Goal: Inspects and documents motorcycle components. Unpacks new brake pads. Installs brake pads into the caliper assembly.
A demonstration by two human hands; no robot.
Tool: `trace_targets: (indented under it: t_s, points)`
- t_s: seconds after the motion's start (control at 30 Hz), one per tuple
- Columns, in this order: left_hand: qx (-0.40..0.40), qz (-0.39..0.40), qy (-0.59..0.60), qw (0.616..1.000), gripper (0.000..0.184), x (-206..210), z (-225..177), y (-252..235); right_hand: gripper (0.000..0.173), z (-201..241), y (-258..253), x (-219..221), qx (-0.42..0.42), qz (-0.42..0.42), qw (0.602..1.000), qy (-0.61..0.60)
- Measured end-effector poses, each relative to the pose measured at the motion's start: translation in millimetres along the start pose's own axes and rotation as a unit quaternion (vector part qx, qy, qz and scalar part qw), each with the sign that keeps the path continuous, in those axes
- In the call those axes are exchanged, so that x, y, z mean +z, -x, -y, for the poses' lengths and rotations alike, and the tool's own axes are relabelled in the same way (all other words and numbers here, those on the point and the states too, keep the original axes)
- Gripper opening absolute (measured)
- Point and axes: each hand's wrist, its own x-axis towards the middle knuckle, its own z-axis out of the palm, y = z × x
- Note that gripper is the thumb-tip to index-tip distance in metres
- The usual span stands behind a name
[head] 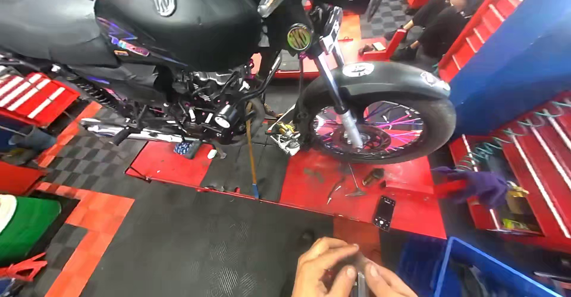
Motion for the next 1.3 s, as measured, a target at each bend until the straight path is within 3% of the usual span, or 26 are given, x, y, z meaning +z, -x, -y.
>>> trace_targets:
  t_s: [0.13,0.4,0.5,0.63,0.8,0.9,1.0,1.1,1.23,1.3]
  points:
    - [0.009,-0.005,0.016,1.0,0.03,-25,-1,1,0.037,-5,-18,14,-0.011,0.028,0.997,-0.071]
    - [0.018,0.001,0.065,0.998,0.03,-68,0,1,0.036,-6,-38,51,-0.008,0.026,0.996,-0.084]
    - [0.008,0.015,0.09,0.996,0.026,-79,8,0,0.035,-9,-44,64,0.014,-0.033,0.997,-0.07]
    - [-0.044,0.067,0.08,0.994,0.021,-92,12,1,0.033,-5,-52,79,0.111,-0.139,0.983,-0.04]
    - [-0.076,0.128,0.032,0.988,0.022,-103,6,1,0.049,-1,-48,89,0.184,-0.136,0.969,-0.095]
    - [-0.061,0.188,-0.004,0.98,0.025,-108,-1,-3,0.052,3,-43,104,0.2,-0.191,0.949,-0.153]
    - [-0.031,0.228,0.031,0.973,0.025,-110,-7,-10,0.055,13,-36,112,0.204,-0.159,0.953,-0.157]
    - [-0.019,0.265,0.069,0.962,0.029,-111,-9,-12,0.037,13,-30,114,0.221,-0.158,0.949,-0.162]
    - [-0.018,0.268,0.117,0.956,0.034,-113,-9,-8,0.047,10,-23,112,0.23,-0.084,0.946,-0.214]
    - [-0.03,0.255,0.143,0.956,0.034,-114,-9,-4,0.042,10,-22,114,0.207,-0.076,0.952,-0.213]
